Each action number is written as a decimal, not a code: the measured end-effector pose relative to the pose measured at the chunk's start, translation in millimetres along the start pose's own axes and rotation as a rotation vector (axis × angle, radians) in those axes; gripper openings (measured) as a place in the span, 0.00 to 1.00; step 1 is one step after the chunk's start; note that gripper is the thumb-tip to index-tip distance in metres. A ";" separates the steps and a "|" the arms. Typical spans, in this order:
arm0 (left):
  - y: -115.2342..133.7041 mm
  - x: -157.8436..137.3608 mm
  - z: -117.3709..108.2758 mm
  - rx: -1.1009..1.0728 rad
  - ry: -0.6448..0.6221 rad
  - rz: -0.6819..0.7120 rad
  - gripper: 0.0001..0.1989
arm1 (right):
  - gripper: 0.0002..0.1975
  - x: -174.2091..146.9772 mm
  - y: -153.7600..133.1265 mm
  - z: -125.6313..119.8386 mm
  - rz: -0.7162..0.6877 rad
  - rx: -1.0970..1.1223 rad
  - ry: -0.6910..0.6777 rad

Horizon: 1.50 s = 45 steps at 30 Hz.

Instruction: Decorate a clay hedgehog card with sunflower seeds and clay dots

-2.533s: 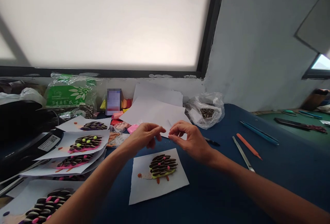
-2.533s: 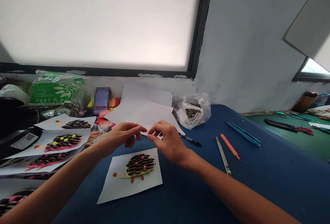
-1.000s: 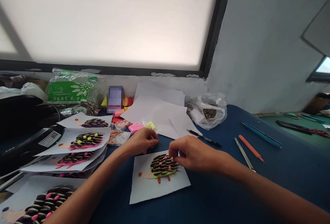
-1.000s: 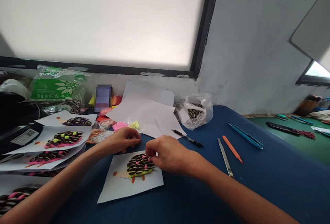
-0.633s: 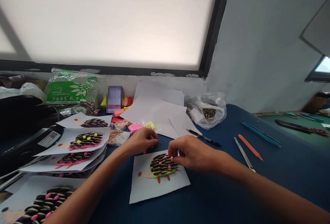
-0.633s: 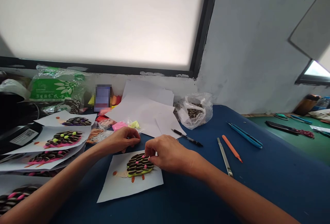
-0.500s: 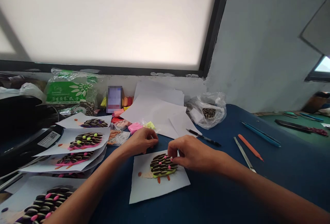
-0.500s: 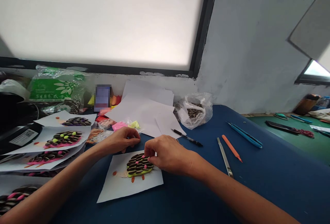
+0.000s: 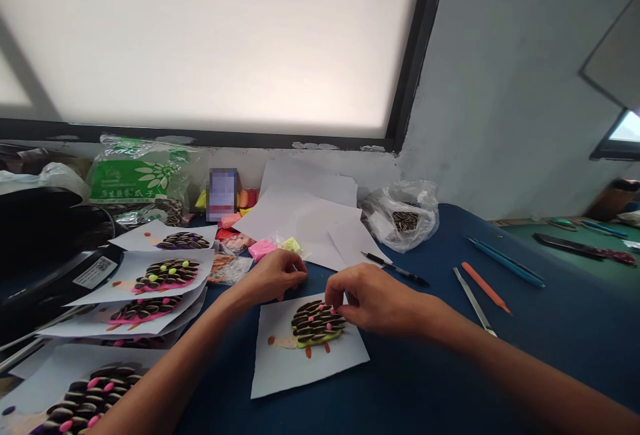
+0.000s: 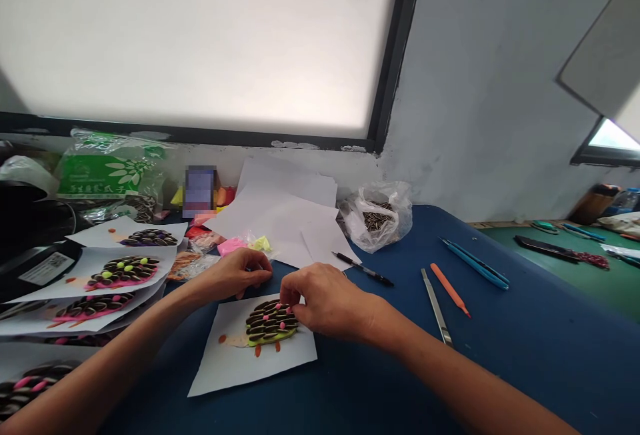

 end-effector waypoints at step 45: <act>35.1 -13.4 -12.0 -0.287 0.012 0.056 0.14 | 0.06 -0.1 3.4 -14.4 0.004 0.273 0.156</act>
Point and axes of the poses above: each hand's wrist, its own x-axis towards the middle knuckle, its own z-axis out of the palm, y = z × x, the point moved 4 cm from there along x, towards the middle knuckle, and after that the axes turned 2 degrees about x, right-handed, at the moved point
